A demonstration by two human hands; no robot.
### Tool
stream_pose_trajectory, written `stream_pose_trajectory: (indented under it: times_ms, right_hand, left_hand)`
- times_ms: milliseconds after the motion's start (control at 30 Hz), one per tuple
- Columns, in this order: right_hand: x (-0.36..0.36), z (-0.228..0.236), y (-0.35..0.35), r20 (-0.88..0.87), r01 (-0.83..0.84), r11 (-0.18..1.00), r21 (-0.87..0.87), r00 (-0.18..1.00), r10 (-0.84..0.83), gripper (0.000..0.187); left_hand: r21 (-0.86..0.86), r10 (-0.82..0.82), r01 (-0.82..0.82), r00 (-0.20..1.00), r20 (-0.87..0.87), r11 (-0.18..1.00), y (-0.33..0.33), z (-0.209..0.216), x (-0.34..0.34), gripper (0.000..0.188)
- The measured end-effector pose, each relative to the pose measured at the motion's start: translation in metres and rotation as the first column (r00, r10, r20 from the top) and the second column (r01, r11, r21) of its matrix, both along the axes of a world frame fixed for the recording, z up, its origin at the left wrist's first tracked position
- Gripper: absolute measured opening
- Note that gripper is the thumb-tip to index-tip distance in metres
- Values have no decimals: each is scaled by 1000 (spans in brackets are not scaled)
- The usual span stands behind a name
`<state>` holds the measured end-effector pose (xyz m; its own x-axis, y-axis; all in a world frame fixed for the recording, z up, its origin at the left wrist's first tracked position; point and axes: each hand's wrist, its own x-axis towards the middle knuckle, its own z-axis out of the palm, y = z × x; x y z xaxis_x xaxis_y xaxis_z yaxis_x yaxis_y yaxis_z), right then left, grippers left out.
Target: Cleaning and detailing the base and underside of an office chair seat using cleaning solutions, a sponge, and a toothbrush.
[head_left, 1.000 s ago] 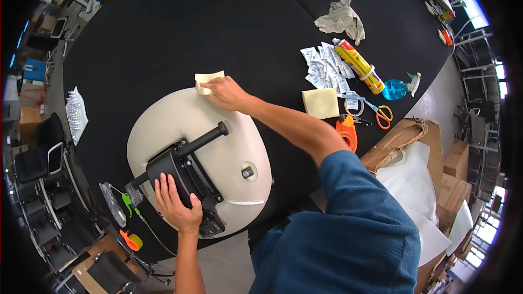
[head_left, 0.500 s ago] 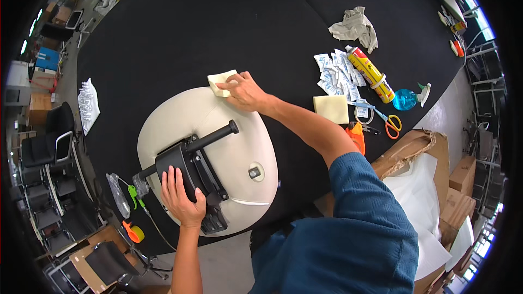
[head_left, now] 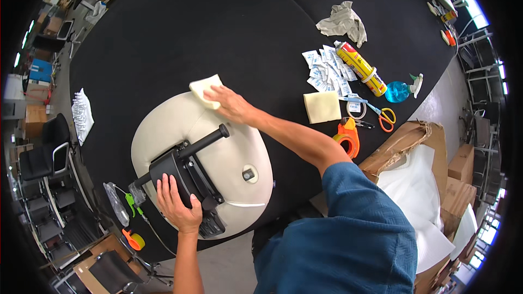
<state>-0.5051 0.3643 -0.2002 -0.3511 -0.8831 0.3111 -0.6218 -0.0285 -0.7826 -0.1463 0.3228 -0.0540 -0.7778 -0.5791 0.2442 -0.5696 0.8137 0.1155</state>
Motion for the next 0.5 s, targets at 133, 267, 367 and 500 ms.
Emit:
stream_pose_trajectory:
  times_ms: [133, 267, 367, 500]
  right_hand:
    - [-14, 6, 9, -165, -222, 974, 44, 960, 226, 57]
    - [-29, -18, -29, 137, -14, 984, 178, 991, -11, 58]
    - [20, -2, -1, -27, -19, 997, 72, 999, 21, 58]
    - [14, 2, 45, -178, -211, 977, -7, 962, 207, 64]
  left_hand:
    - [-8, -17, 17, 1000, -4, 1000, -3, 1, -5, 74]
    - [10, -26, 26, 1000, 5, 1000, 0, -2, -10, 73]
    - [7, 2, -2, 1000, 12, 1000, -2, 0, 4, 73]
    - [-8, -10, 10, 1000, 3, 1000, -1, 3, -4, 73]
